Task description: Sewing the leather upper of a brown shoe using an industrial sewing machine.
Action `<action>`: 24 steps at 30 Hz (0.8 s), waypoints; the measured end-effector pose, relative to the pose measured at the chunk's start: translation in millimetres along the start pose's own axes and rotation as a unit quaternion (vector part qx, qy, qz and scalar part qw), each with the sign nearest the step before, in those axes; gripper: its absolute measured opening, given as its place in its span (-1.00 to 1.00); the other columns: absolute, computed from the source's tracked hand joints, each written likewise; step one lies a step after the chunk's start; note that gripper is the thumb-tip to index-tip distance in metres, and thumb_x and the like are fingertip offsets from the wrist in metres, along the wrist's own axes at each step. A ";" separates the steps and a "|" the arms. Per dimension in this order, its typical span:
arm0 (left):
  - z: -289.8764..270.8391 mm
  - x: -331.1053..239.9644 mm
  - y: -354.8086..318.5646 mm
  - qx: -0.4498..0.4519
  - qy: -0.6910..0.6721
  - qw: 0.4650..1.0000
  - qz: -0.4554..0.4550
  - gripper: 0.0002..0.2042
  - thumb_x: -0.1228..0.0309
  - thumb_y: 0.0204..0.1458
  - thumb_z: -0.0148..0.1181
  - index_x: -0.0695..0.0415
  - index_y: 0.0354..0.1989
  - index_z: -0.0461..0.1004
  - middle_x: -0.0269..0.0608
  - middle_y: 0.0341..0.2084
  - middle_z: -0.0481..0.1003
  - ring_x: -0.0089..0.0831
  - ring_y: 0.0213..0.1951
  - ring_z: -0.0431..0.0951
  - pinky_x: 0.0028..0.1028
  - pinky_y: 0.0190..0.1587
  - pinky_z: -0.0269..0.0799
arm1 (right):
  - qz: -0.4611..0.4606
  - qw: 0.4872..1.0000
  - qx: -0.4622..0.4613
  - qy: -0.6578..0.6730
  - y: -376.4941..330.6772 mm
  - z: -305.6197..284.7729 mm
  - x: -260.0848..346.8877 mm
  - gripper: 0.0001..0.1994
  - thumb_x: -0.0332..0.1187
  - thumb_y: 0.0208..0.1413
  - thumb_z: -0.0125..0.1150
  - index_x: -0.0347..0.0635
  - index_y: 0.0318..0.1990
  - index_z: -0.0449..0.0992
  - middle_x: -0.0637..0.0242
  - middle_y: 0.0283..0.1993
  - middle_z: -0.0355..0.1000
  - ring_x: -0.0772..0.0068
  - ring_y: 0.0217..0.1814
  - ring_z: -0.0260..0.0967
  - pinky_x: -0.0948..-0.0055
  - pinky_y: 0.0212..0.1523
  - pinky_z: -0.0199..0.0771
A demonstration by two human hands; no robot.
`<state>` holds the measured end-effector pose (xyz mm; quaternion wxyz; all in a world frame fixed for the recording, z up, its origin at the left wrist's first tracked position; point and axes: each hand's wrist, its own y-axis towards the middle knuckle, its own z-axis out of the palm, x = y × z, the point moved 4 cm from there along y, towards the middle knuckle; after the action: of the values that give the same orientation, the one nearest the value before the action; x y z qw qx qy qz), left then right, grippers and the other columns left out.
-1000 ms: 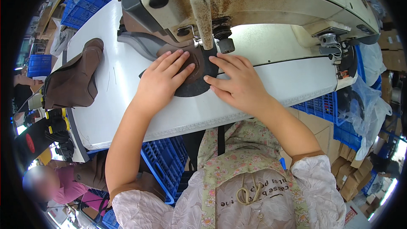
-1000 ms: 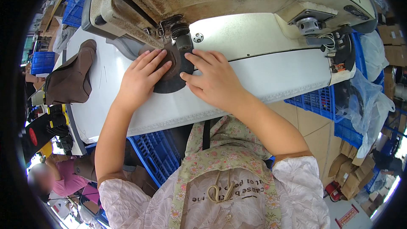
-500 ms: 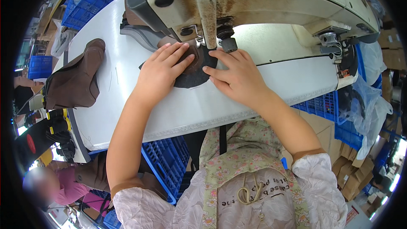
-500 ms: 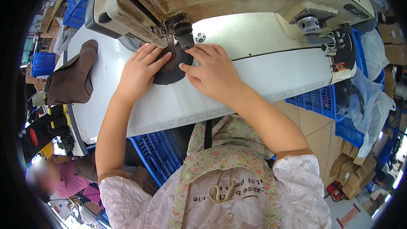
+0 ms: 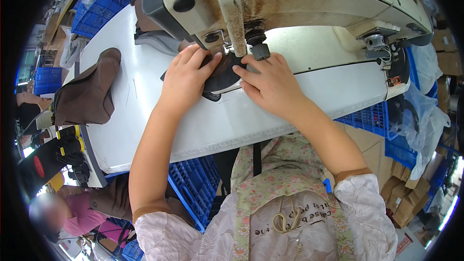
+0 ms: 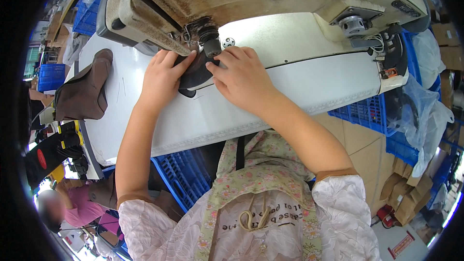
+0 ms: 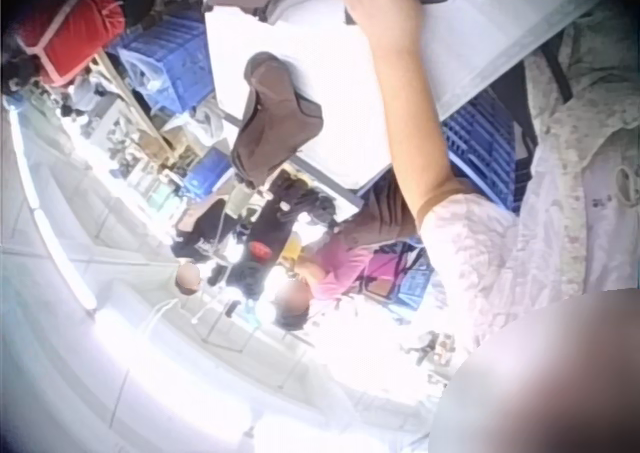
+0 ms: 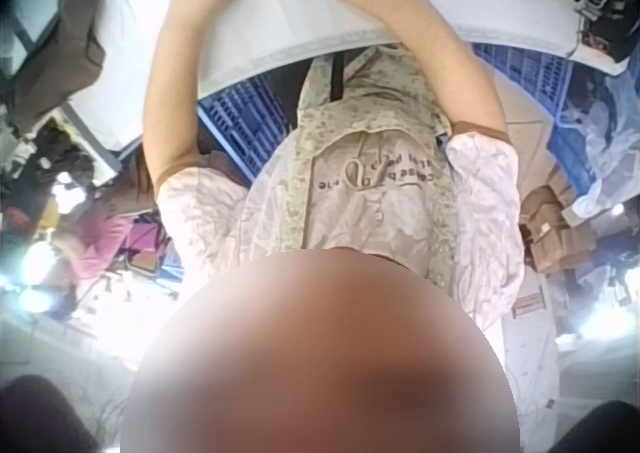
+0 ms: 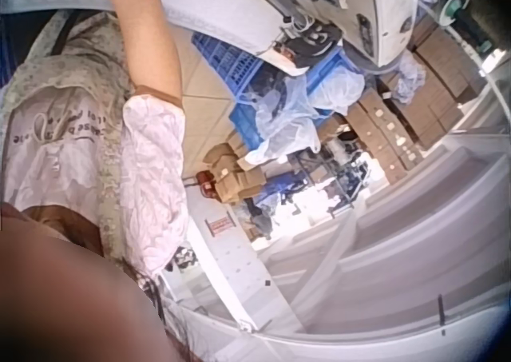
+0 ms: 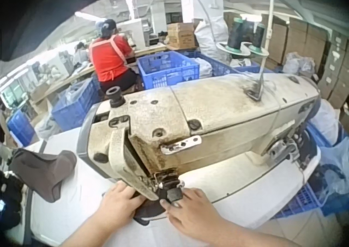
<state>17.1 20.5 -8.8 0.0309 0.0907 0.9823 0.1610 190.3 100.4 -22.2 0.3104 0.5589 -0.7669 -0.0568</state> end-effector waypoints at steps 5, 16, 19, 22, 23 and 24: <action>2.2 1.0 2.8 0.006 -0.011 0.999 -0.032 -0.32 0.69 -0.34 0.14 -0.05 0.12 0.53 -0.22 -0.11 0.48 -0.12 -0.04 0.44 -0.23 0.03 0.40 | -0.004 1.000 -0.021 -0.018 0.9 -2.5 -1.7 -0.73 -0.37 -0.05 0.29 -0.14 -0.14 0.62 0.29 -0.14 0.44 0.21 0.06 0.33 0.18 0.09 0.28; 1.0 4.4 7.1 0.025 0.007 0.998 -0.058 -0.55 0.60 -0.14 0.15 0.06 0.02 0.58 -0.27 -0.14 0.49 -0.23 -0.03 0.46 -0.29 0.02 0.39 | -0.004 1.000 -0.023 -0.009 6.2 1.5 -5.1 -0.73 -0.32 -0.06 0.30 -0.12 -0.15 0.63 0.30 -0.16 0.43 0.20 0.05 0.32 0.16 0.09 0.28; 1.7 3.9 9.1 0.019 0.005 0.998 -0.053 -0.54 0.62 -0.18 0.16 0.07 0.00 0.58 -0.26 -0.16 0.49 -0.21 -0.05 0.46 -0.28 0.00 0.40 | -0.002 1.000 -0.027 -0.011 7.0 1.2 -6.9 -0.74 -0.32 -0.07 0.31 -0.12 -0.17 0.63 0.31 -0.16 0.43 0.20 0.06 0.32 0.15 0.09 0.28; 0.2 6.4 10.1 0.008 -0.019 0.999 -0.050 -0.55 0.65 -0.23 0.18 0.10 -0.05 0.58 -0.23 -0.19 0.50 -0.18 -0.08 0.48 -0.26 -0.02 0.42 | -0.001 1.000 -0.028 -0.011 8.4 1.1 -8.7 -0.75 -0.32 -0.08 0.31 -0.10 -0.18 0.64 0.32 -0.16 0.44 0.20 0.06 0.31 0.16 0.09 0.28; -1.8 7.3 11.6 -0.001 -0.041 0.998 -0.048 -0.56 0.66 -0.26 0.19 0.12 -0.09 0.58 -0.22 -0.20 0.51 -0.16 -0.10 0.49 -0.26 -0.04 0.43 | 0.000 1.000 -0.026 -0.010 8.4 1.0 -9.7 -0.75 -0.32 -0.08 0.32 -0.09 -0.19 0.64 0.32 -0.15 0.44 0.20 0.06 0.31 0.16 0.09 0.28; -5.4 8.5 12.2 0.000 -0.042 0.998 -0.047 -0.56 0.66 -0.26 0.19 0.12 -0.09 0.58 -0.22 -0.20 0.51 -0.16 -0.10 0.49 -0.26 -0.04 0.43 | 0.001 1.000 -0.026 -0.010 8.4 0.5 -10.5 -0.75 -0.32 -0.08 0.32 -0.09 -0.19 0.64 0.32 -0.15 0.44 0.20 0.06 0.31 0.16 0.09 0.28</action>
<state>10.4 31.8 -0.1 0.0800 0.0509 0.9833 0.1555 185.0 112.8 -23.3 0.3170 0.5491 -0.7689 -0.0823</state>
